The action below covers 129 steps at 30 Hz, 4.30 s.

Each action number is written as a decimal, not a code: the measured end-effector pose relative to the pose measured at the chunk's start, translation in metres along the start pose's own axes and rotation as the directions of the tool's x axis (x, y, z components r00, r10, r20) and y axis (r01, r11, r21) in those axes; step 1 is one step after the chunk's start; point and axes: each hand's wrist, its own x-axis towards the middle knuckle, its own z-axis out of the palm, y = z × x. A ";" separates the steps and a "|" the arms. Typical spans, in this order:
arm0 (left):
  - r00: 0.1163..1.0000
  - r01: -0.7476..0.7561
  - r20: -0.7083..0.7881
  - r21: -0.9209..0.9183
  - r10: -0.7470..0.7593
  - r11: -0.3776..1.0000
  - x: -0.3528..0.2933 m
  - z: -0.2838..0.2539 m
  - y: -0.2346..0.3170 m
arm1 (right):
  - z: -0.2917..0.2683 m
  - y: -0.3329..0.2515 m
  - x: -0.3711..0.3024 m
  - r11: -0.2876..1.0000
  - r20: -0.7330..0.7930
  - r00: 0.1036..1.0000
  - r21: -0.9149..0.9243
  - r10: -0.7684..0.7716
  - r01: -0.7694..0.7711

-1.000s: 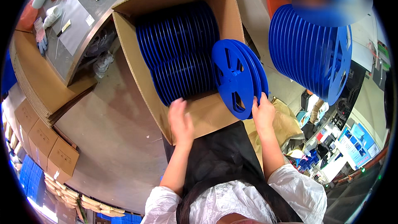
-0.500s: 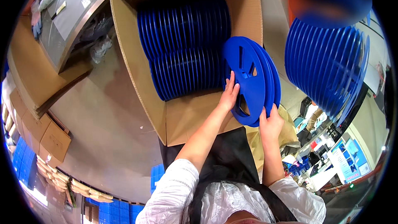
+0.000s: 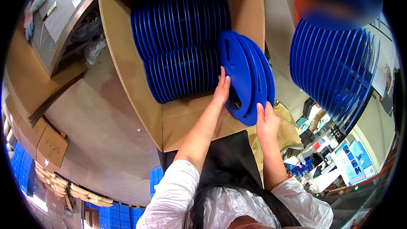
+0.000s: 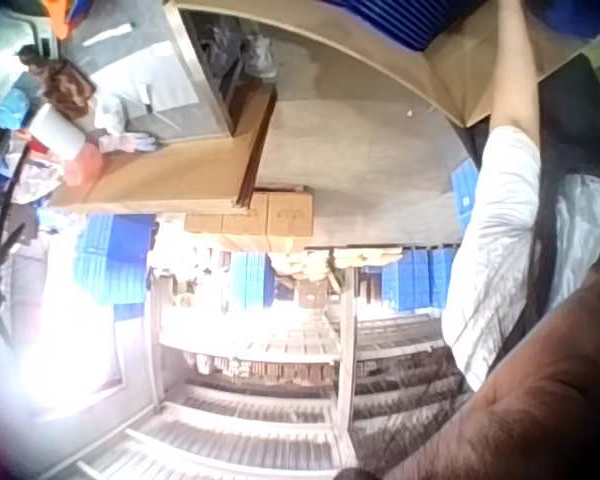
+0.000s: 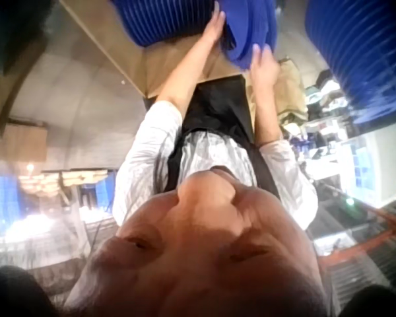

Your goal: The person picks up blue plastic spools from a table and places them into a cardboard box. The person handles the spools one by one, stacking them vertically inside the box.

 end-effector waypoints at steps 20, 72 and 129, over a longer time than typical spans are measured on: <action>0.980 0.115 -0.054 -0.635 -0.192 0.764 0.020 -0.008 -0.012 | -0.027 0.016 -0.014 0.889 -0.264 0.961 0.455 0.080 0.050; 0.562 0.083 -0.129 0.992 0.817 0.100 -0.151 -0.209 0.214 | 0.090 -0.020 -0.111 0.958 0.061 0.962 0.131 -0.265 0.255; 0.670 -0.605 0.592 0.785 0.447 -0.133 -0.021 -0.080 0.135 | 0.011 -0.019 -0.127 0.945 -0.473 0.860 0.326 0.190 -0.030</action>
